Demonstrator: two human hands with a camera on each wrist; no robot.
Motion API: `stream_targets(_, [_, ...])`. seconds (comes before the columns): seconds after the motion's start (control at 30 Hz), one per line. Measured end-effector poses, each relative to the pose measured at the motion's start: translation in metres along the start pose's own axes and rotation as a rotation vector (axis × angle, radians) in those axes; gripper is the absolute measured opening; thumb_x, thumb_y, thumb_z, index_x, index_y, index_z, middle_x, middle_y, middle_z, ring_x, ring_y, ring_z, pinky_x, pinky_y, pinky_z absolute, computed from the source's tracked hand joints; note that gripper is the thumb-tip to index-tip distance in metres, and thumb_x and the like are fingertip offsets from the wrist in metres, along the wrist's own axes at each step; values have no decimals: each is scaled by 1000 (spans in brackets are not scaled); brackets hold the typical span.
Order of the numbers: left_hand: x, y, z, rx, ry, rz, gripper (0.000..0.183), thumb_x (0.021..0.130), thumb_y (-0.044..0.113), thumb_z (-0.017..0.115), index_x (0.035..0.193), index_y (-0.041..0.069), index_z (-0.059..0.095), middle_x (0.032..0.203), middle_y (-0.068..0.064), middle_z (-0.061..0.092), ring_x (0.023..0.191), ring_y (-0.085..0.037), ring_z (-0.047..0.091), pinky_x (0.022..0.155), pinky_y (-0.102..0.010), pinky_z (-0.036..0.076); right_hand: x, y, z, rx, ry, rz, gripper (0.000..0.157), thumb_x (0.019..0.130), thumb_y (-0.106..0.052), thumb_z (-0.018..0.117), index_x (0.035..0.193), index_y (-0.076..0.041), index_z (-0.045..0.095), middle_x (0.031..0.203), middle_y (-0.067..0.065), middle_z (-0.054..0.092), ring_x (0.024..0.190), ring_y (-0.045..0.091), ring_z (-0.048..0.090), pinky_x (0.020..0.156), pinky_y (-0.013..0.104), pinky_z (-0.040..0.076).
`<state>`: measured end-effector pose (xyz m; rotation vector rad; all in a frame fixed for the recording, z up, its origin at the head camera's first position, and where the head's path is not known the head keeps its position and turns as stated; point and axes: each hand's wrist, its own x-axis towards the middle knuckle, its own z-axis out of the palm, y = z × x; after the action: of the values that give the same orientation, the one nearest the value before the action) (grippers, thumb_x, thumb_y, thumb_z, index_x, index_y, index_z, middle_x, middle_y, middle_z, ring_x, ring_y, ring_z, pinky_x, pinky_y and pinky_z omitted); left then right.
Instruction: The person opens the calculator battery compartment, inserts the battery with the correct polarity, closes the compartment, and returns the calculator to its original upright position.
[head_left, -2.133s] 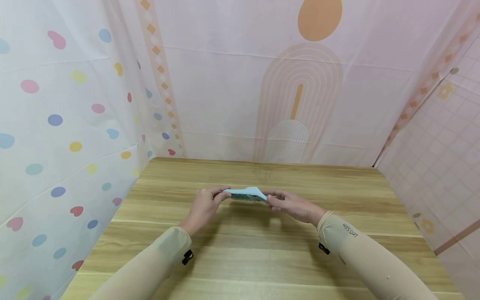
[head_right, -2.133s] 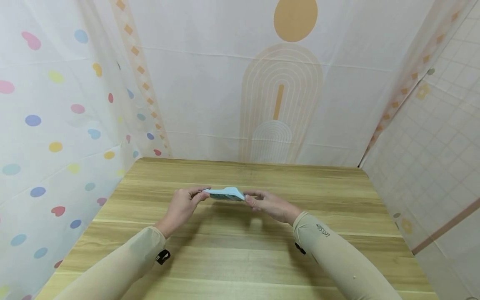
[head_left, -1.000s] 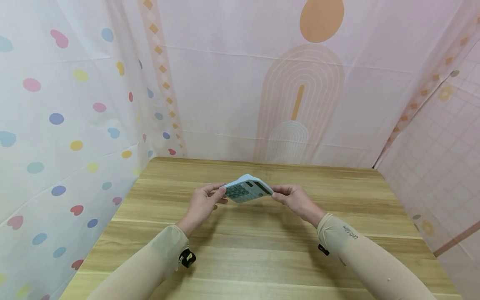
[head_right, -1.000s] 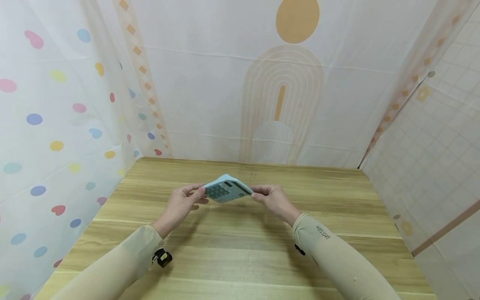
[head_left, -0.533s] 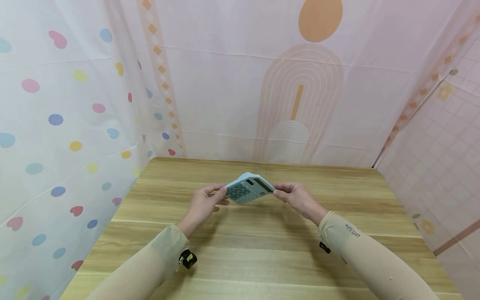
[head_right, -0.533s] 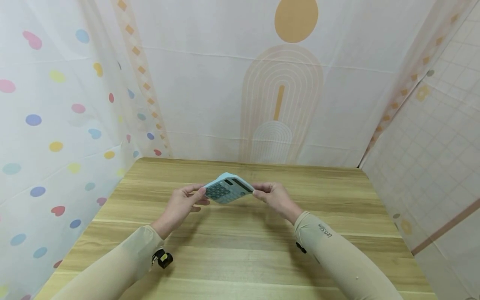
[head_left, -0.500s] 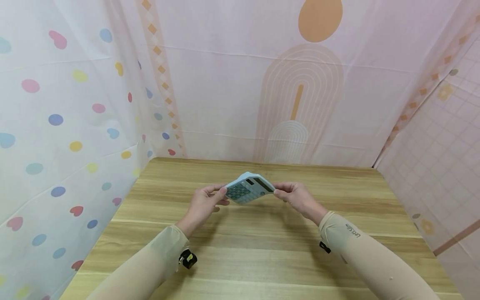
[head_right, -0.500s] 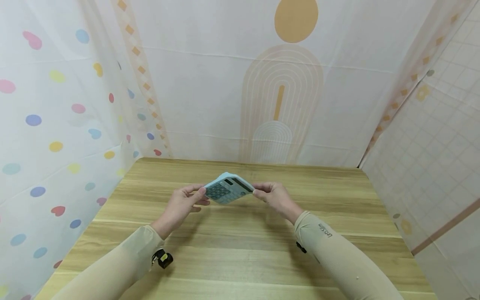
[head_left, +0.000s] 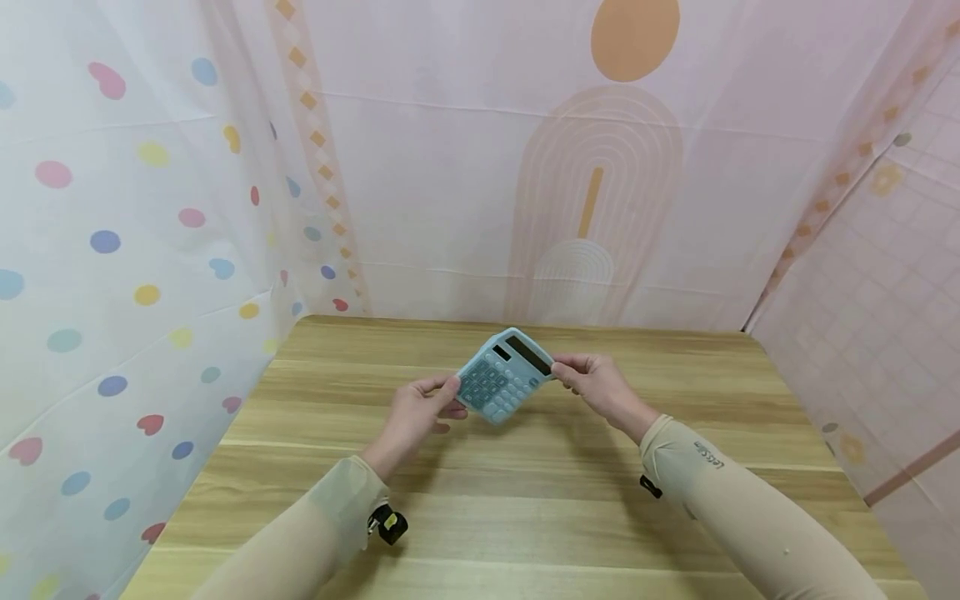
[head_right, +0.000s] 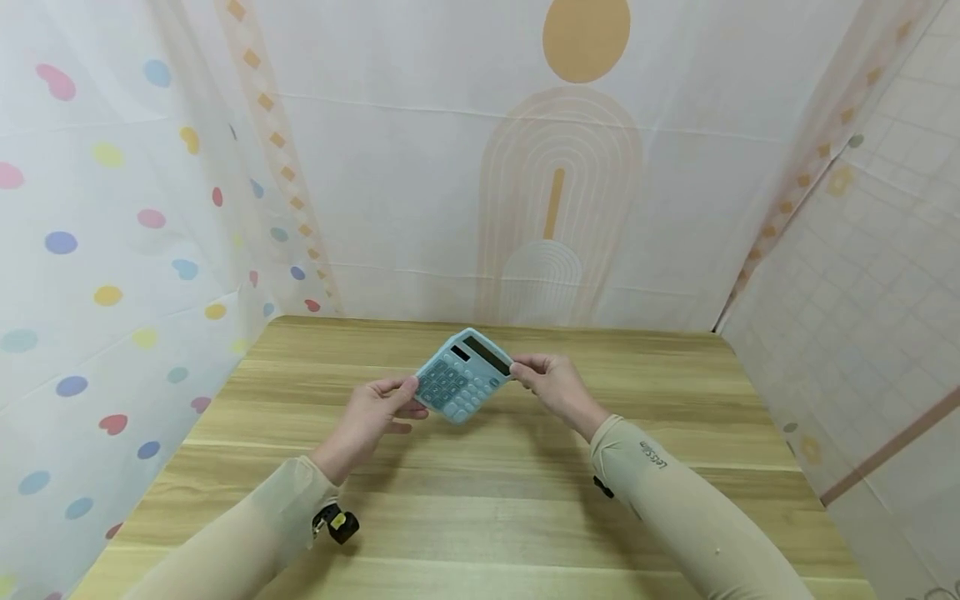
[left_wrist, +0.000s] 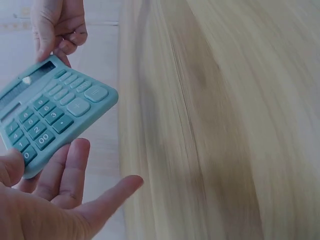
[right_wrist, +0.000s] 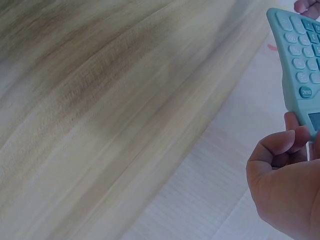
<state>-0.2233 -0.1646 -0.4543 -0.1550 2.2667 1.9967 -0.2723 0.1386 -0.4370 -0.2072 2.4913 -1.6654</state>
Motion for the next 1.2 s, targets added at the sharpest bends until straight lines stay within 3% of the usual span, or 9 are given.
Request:
stream_targets(0.17, [-3, -1, 6, -35, -18, -26, 41, 110, 30, 63, 136, -1, 70, 102, -20, 82, 92, -27, 82, 87, -55, 64, -1, -3, -1, -45, 16, -2, 34, 108, -24, 67, 133, -2, 74, 104, 8, 81, 92, 21, 67, 88, 41, 58])
stream_targets(0.33, [-6, -5, 11, -57, -77, -53, 42, 110, 29, 62, 137, -3, 68, 107, -22, 81, 99, -33, 81, 92, -59, 62, -1, -4, -4, -123, 12, -25, 34, 109, -24, 64, 134, -2, 74, 114, 15, 81, 107, 38, 71, 88, 36, 58])
stream_targets(0.47, [-7, -8, 14, -67, -131, -59, 43, 110, 27, 63, 139, -4, 66, 112, -23, 80, 105, -36, 80, 96, -59, 61, 1, -7, -7, -186, 9, -47, 35, 111, -23, 61, 134, -1, 73, 115, 17, 81, 113, 42, 71, 92, 38, 59])
stream_targets(0.57, [-8, -10, 17, -58, -169, -45, 41, 109, 22, 64, 140, -4, 65, 116, -23, 80, 110, -39, 78, 97, -59, 61, 2, -8, -9, -227, 11, -53, 35, 111, -23, 59, 135, 0, 73, 113, 17, 81, 113, 40, 72, 92, 37, 59])
stream_targets(0.7, [-9, -12, 20, -9, -212, -16, 40, 106, 13, 67, 142, -4, 63, 119, -23, 79, 113, -41, 77, 96, -55, 62, 3, -8, -9, -279, 16, -59, 35, 111, -23, 60, 134, 1, 73, 107, 14, 81, 103, 32, 71, 81, 30, 55])
stream_targets(0.87, [-12, -11, 23, 61, -237, 3, 47, 100, 6, 74, 144, -3, 62, 120, -22, 79, 106, -30, 79, 91, -48, 65, 5, -5, -11, -348, 32, -91, 33, 110, -21, 61, 131, 1, 75, 98, 10, 78, 82, 18, 60, 69, 27, 46])
stream_targets(1.07, [-15, -11, 25, 120, -252, 22, 50, 97, 10, 78, 143, -1, 62, 116, -19, 81, 103, -28, 78, 87, -41, 64, 9, -4, -13, -434, 49, -177, 29, 109, -18, 62, 124, 2, 78, 101, 12, 80, 80, 14, 59, 72, 28, 48])
stream_targets(1.2, [-14, -14, 25, 151, -261, 40, 51, 95, 13, 81, 142, 3, 63, 119, -14, 81, 103, -21, 76, 91, -35, 61, 10, -5, -13, -456, 45, -193, 27, 109, -17, 62, 120, 1, 79, 103, 14, 82, 80, 16, 59, 72, 30, 47])
